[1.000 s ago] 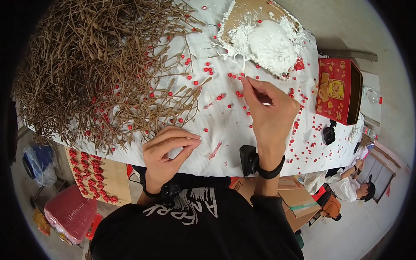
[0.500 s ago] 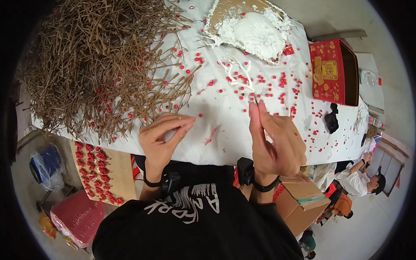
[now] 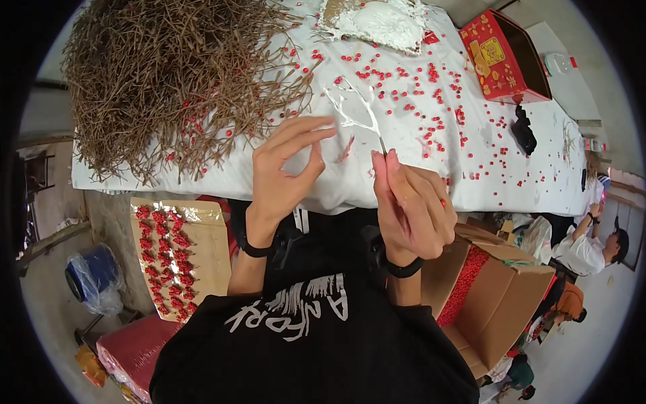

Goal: The person picks up a branch, dips it into a container of white paste, and then presses it into a box of red berries. The finished berry branch is then placed onto a cardboard sheet alongside other completed branches.

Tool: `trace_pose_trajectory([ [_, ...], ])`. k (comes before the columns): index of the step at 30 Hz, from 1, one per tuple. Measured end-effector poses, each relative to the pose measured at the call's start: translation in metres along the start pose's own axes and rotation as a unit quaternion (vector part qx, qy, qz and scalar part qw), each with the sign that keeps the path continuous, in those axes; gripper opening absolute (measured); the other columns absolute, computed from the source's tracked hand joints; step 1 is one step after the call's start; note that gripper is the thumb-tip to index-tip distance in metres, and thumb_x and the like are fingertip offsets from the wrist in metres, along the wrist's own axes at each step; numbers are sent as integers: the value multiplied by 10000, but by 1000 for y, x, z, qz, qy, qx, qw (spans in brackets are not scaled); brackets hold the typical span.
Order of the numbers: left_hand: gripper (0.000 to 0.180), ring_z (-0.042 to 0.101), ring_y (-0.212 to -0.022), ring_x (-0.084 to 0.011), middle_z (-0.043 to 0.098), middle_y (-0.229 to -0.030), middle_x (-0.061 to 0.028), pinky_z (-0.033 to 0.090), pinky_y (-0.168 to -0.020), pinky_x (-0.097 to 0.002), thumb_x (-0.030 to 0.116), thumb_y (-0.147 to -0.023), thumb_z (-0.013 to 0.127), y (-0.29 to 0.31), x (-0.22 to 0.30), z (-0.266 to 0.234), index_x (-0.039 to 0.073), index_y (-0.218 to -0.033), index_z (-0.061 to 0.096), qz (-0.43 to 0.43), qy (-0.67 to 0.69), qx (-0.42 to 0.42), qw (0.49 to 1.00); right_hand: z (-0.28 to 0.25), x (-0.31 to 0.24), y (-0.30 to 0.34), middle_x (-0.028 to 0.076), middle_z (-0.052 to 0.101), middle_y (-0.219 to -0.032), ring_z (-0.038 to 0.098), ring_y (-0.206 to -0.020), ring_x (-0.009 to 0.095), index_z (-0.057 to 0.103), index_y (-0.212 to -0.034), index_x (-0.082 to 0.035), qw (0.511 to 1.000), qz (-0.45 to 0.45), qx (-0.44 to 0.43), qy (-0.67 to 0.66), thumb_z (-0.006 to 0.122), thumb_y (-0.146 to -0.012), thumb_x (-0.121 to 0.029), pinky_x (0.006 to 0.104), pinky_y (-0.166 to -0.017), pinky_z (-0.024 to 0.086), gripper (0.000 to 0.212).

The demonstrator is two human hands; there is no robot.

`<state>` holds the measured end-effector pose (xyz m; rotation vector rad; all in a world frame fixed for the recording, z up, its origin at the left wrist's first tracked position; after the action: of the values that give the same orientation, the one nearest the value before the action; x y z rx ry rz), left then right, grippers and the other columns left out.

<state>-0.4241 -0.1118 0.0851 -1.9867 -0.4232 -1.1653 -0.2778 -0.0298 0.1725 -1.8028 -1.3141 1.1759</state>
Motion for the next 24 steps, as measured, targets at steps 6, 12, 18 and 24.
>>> trace_pose_trajectory([
  [6, 231, 663, -996, -250, 715, -1052, -105, 526, -841, -340, -5, -778, 719, 17, -14, -10, 26, -1006, 733, -65, 13, 14, 998, 39, 47, 12, 134, 699, -714, 634, -573, 155, 714, -886, 94, 898, 406, 54, -161, 729, -839, 18, 261, -522, 489, 90],
  [12, 203, 675, -914, -249, 718, -966, -108, 534, -800, -326, -21, -760, 755, 21, -26, -13, -6, -960, 724, -73, -10, 40, 997, 118, 111, -22, 114, 699, -719, 617, -567, 106, 730, -875, 70, 877, 441, -2, -191, 762, -860, -158, 220, -519, 470, 230],
  [18, 206, 685, -853, -252, 719, -915, -120, 541, -762, -323, -67, -724, 768, 13, -26, -18, -27, -920, 718, -105, 36, 46, 993, 167, 142, -27, 106, 694, -689, 605, -537, 93, 731, -884, 75, 876, 447, -39, -176, 783, -844, -199, 207, -519, 463, 282],
  [24, 209, 691, -823, -255, 724, -896, -131, 548, -737, -333, -108, -689, 770, 11, -33, -20, -44, -880, 714, -124, 78, 50, 988, 180, 153, -16, 54, 690, -680, 562, -547, 46, 748, -891, 61, 888, 437, -94, -106, 776, -846, -142, 193, -522, 437, 210],
])
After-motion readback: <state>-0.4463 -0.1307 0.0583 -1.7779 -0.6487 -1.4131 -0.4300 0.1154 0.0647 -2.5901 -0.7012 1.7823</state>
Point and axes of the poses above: each hand's wrist, its own y-axis away from the middle knuckle, its own z-axis out of the palm, x = y × z, the point moved 7 cm from there along -y, towards the middle knuckle
